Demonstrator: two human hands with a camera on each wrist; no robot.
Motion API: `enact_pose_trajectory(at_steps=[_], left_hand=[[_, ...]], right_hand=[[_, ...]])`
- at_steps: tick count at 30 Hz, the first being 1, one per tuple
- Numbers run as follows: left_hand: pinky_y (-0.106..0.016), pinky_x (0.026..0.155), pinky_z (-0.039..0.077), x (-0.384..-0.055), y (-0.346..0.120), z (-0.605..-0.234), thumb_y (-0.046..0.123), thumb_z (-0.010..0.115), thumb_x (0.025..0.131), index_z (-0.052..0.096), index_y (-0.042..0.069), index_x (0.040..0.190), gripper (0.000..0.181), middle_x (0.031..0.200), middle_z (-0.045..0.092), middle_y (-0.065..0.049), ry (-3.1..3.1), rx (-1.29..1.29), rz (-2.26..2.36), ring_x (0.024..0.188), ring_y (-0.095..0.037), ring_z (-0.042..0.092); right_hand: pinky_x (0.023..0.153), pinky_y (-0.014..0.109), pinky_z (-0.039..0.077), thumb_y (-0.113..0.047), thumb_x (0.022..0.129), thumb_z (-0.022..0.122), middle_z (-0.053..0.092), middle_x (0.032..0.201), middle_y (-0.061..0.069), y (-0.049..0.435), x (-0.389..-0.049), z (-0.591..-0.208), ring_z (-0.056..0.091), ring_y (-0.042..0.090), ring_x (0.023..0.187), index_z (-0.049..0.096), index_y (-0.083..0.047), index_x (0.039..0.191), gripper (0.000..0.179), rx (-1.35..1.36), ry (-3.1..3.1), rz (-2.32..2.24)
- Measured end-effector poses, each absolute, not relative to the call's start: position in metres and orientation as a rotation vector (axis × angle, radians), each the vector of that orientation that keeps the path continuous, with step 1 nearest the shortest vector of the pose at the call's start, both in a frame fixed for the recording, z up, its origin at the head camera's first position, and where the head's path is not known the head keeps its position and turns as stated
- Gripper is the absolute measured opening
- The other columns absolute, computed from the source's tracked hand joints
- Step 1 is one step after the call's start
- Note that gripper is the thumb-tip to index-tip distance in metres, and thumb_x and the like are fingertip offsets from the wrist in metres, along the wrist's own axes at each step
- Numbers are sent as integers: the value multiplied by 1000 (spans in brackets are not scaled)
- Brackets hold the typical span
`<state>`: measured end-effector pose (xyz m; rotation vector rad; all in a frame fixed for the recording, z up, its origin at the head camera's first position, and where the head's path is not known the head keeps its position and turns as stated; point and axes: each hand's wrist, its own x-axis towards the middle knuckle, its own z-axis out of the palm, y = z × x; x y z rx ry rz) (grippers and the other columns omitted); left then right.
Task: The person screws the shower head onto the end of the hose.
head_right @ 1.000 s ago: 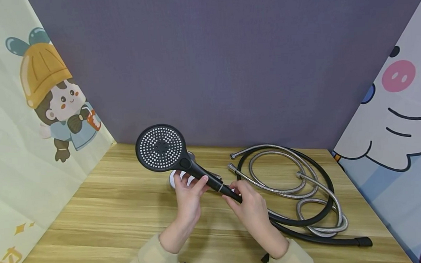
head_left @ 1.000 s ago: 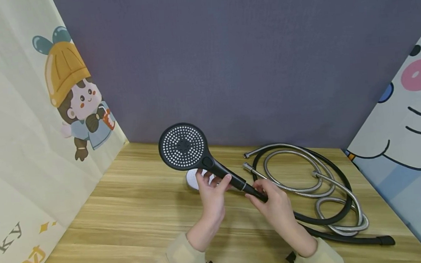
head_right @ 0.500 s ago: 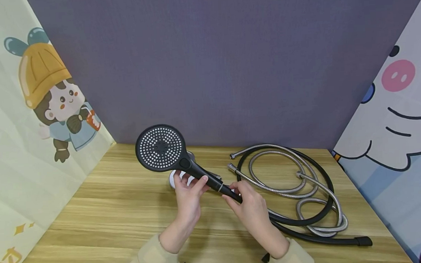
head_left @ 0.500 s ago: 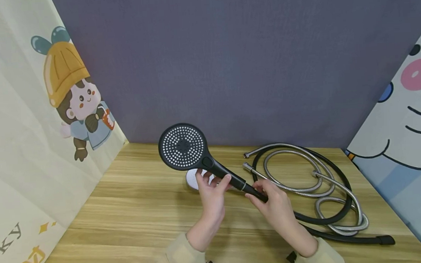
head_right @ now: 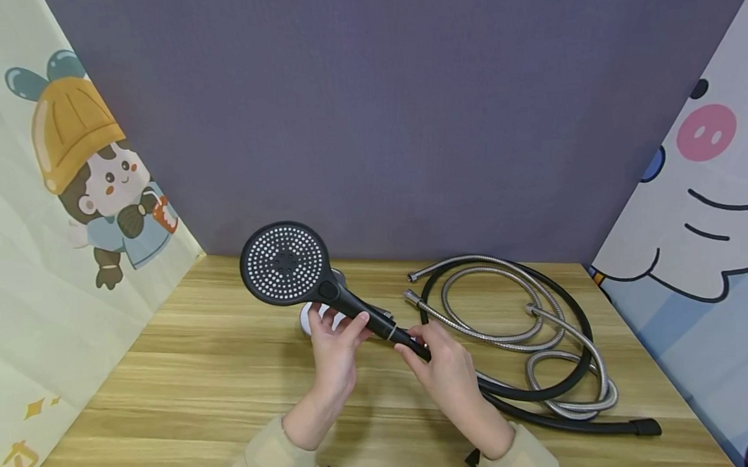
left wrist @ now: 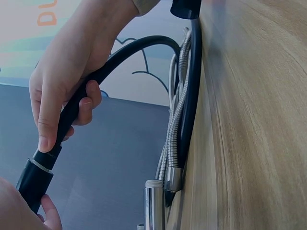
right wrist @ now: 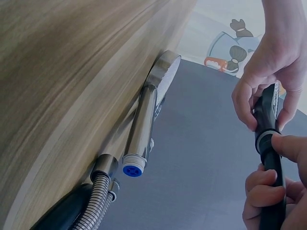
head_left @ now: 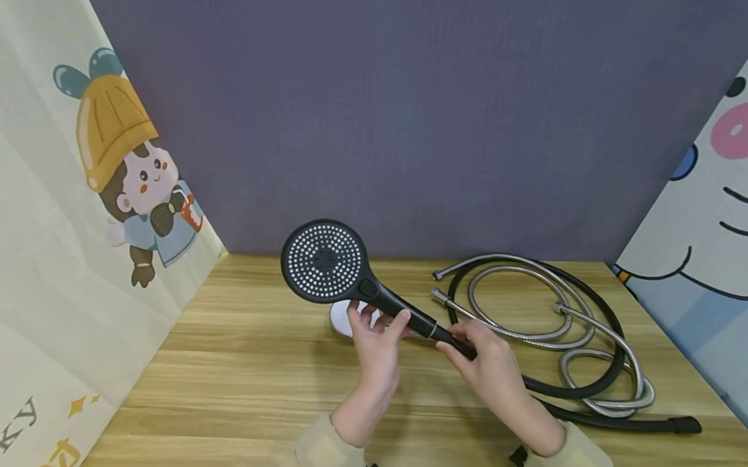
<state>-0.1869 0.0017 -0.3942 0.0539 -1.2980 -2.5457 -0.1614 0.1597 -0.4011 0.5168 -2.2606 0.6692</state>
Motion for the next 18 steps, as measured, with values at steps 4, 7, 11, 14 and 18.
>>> enact_pose_trajectory(at_steps=[4, 7, 11, 14, 18], left_hand=[[-31, 68, 59, -187, 1, -395, -8, 69, 76, 25, 17, 140, 81, 115, 47, -10, -1304, 49, -2547, 86, -17, 58], [-30, 69, 59, -188, 0, -396, -8, 69, 77, 25, 18, 140, 81, 116, 47, -10, -1314, 49, -2547, 86, -17, 58], [-30, 69, 59, -188, 0, -397, -7, 69, 77, 25, 18, 140, 81, 117, 47, -11, -1324, 47, -2548, 87, -18, 58], [-30, 70, 59, -188, 0, -397, -7, 69, 77, 25, 18, 140, 81, 118, 46, -11, -1318, 39, -2557, 88, -18, 59], [-29, 69, 58, -188, 0, -396, -8, 69, 77, 23, 17, 141, 82, 118, 46, -11, -1309, 31, -2568, 88, -18, 59]], right_hand=[[52, 24, 52, -19, 68, 84, 61, 79, -1, 159, -161, -401, 60, 9, 66, 65, -9, 90, 31, 517, -2278, 654], [50, 23, 50, -20, 69, 84, 61, 79, -2, 159, -161, -401, 59, 8, 65, 65, -10, 91, 30, 516, -2294, 642], [48, 21, 48, -20, 70, 83, 60, 79, -3, 160, -161, -401, 58, 8, 64, 64, -10, 92, 30, 524, -2302, 627], [47, 20, 48, -19, 70, 83, 60, 79, -2, 160, -161, -402, 58, 8, 63, 64, -10, 91, 30, 531, -2296, 626], [47, 20, 48, -19, 70, 83, 60, 78, -2, 160, -161, -402, 58, 8, 63, 65, -10, 90, 29, 530, -2292, 636]])
